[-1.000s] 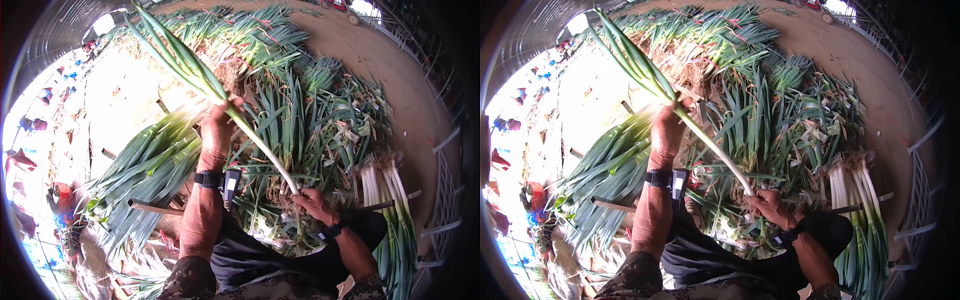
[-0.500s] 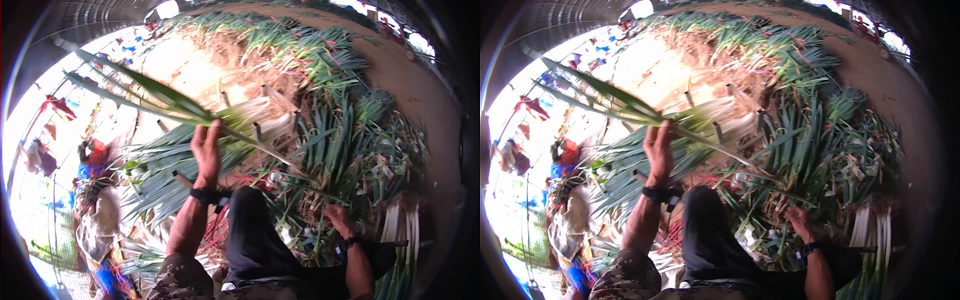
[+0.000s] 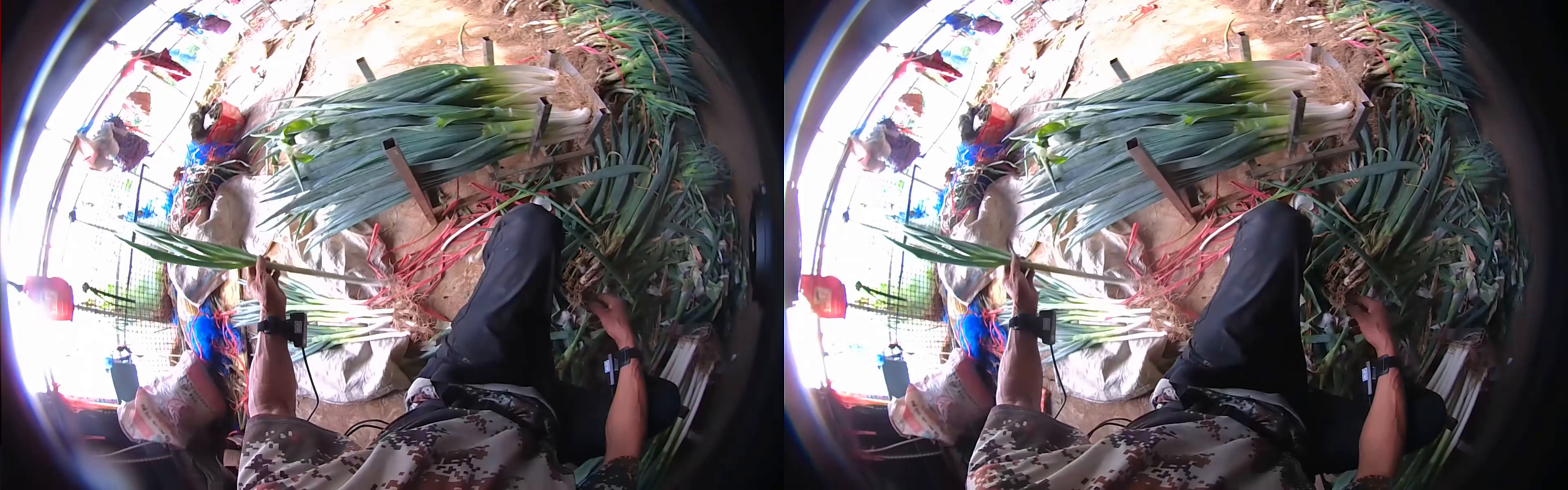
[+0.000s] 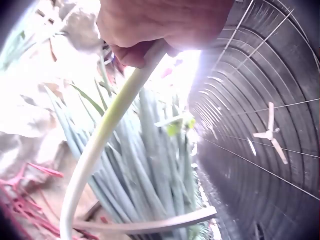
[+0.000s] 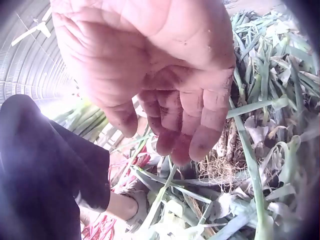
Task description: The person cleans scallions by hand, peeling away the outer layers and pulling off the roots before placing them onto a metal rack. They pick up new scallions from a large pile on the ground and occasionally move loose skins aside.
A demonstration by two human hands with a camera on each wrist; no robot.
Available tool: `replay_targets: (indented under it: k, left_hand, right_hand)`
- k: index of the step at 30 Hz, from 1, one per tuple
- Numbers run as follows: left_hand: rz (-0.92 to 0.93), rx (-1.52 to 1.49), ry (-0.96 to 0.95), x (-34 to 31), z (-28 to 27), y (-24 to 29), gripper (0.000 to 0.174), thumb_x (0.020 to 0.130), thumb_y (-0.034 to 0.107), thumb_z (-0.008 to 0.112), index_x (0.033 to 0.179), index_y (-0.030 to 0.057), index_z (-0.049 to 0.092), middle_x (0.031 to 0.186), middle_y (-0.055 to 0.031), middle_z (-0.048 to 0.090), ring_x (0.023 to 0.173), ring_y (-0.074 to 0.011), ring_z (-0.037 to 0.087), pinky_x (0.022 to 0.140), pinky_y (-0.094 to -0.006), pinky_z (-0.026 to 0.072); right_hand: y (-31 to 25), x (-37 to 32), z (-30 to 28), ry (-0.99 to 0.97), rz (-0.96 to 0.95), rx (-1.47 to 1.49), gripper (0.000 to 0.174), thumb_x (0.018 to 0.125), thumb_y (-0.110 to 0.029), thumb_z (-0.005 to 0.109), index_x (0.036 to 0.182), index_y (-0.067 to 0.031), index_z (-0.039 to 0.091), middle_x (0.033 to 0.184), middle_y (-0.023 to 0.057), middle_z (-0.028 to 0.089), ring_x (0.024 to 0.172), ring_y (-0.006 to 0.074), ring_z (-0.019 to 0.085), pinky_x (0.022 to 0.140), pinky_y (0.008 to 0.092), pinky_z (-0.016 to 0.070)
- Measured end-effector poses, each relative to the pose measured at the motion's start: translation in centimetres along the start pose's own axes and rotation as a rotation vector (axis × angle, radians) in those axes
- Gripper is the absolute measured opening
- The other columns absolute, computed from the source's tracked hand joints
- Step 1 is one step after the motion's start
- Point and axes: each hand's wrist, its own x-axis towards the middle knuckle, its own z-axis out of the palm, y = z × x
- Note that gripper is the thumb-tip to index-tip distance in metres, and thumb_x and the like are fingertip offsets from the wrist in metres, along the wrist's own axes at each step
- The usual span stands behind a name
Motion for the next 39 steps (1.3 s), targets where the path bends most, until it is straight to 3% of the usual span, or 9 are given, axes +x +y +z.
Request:
replay_targets:
  k: [7, 11, 17, 27, 30, 32, 35, 36, 39]
  left_hand:
    - [-0.572, 0.173, 0.407, -0.8, -7.2, -11.0, 0.016, 0.088, 0.021, 0.064, 0.094, 0.0077, 0.059, 0.084, -0.0011, 0.056, 0.071, -0.0143, 0.053, 0.054, -0.0305, 0.0447]
    - [-0.258, 0.417, -0.083, -0.8, -6.6, -15.0, 0.02, 0.091, 0.017, 0.058, 0.099, -0.001, 0.061, 0.077, -0.0077, 0.061, 0.061, -0.0181, 0.057, 0.055, -0.0324, 0.0456]
    - [-0.067, -0.083, -0.465, -2.4, 13.6, 3.3, 0.035, 0.1, 0.027, 0.058, 0.123, 0.0009, 0.064, 0.094, -0.0098, 0.072, 0.078, -0.0166, 0.068, 0.068, -0.028, 0.0535]
    - [0.215, -0.416, -1.305, -22.4, 42.0, 30.2, 0.029, 0.1, 0.016, 0.056, 0.116, -0.0068, 0.065, 0.094, -0.011, 0.071, 0.081, -0.0154, 0.067, 0.078, -0.0296, 0.0537]
    - [0.25, -0.566, -1.61, -29.9, 50.5, 26.7, 0.026, 0.101, 0.016, 0.056, 0.111, -0.0062, 0.066, 0.098, -0.0108, 0.071, 0.085, -0.0156, 0.066, 0.083, -0.0319, 0.0519]
    - [-0.193, -0.416, -1.81, -35.1, 55.0, 21.3, 0.03, 0.1, 0.024, 0.058, 0.108, -0.0038, 0.067, 0.102, -0.0108, 0.071, 0.089, -0.0196, 0.066, 0.081, -0.0341, 0.0513]
    - [0.017, -0.103, -1.925, -42.7, 58.2, 8.4, 0.015, 0.087, 0.016, 0.064, 0.092, 0.0032, 0.071, 0.083, -0.0082, 0.071, 0.074, -0.0204, 0.067, 0.065, -0.0349, 0.0518]
    - [0.539, -0.199, -1.968, -44.9, 58.8, 3.5, 0.012, 0.087, 0.015, 0.063, 0.086, 0.0042, 0.07, 0.078, -0.0107, 0.069, 0.071, -0.0266, 0.066, 0.064, -0.0351, 0.0518]
    - [0.774, 0.313, -1.93, -49.7, 57.3, -5.4, 0.031, 0.088, 0.023, 0.062, 0.116, 0.0131, 0.069, 0.091, -0.0172, 0.069, 0.092, -0.0383, 0.068, 0.078, -0.0478, 0.0546]
  right_hand:
    - [0.8, -0.7, -0.7, 0.029, -0.05, 0.035, 0.031, 0.088, -0.018, 0.066, 0.11, 0.0035, 0.069, 0.091, 0.0114, 0.072, 0.083, 0.0161, 0.066, 0.073, 0.0308, 0.0501]
    - [-4.1, -2.9, -3.0, 0.006, 0.038, 0.158, 0.031, 0.09, -0.02, 0.067, 0.11, 0.0036, 0.068, 0.092, 0.0084, 0.072, 0.078, 0.0125, 0.066, 0.066, 0.0271, 0.0504]
    - [-8.5, -4.4, -8.8, 0.059, -0.02, 0.304, 0.04, 0.098, -0.028, 0.061, 0.125, 0.001, 0.06, 0.102, 0.0097, 0.071, 0.08, 0.0126, 0.067, 0.068, 0.0252, 0.055]
    - [-6.2, -7.5, -16.1, 0.34, -0.166, 0.701, 0.038, 0.099, -0.03, 0.062, 0.122, -0.0014, 0.062, 0.1, 0.0086, 0.071, 0.08, 0.0129, 0.069, 0.069, 0.0256, 0.0558]
    - [-4.3, -8.3, -16.4, 0.476, -0.068, 0.785, 0.034, 0.098, -0.03, 0.064, 0.118, -0.0025, 0.065, 0.095, 0.0069, 0.072, 0.076, 0.0104, 0.068, 0.067, 0.024, 0.0557]
    - [-4.5, -9.2, -16.9, 0.516, -0.101, 0.842, 0.033, 0.098, -0.029, 0.064, 0.117, -0.0026, 0.065, 0.094, 0.0072, 0.072, 0.075, 0.0102, 0.068, 0.066, 0.0233, 0.0553]
    - [-4.1, -10.1, -17.2, 0.555, -0.189, 0.906, 0.031, 0.1, -0.026, 0.061, 0.118, -0.0019, 0.065, 0.092, 0.0072, 0.071, 0.07, 0.0089, 0.065, 0.065, 0.0226, 0.0539]
    - [-4.6, -10.7, -17.3, 0.579, -0.172, 0.929, 0.029, 0.101, -0.024, 0.06, 0.119, -0.0017, 0.065, 0.091, 0.0069, 0.07, 0.069, 0.0082, 0.063, 0.065, 0.0222, 0.0534]
    - [-5.3, -12.6, -18.0, 0.589, -0.186, 0.981, 0.03, 0.101, -0.023, 0.059, 0.119, -0.0002, 0.064, 0.091, 0.0082, 0.069, 0.071, 0.0089, 0.064, 0.065, 0.0235, 0.0539]
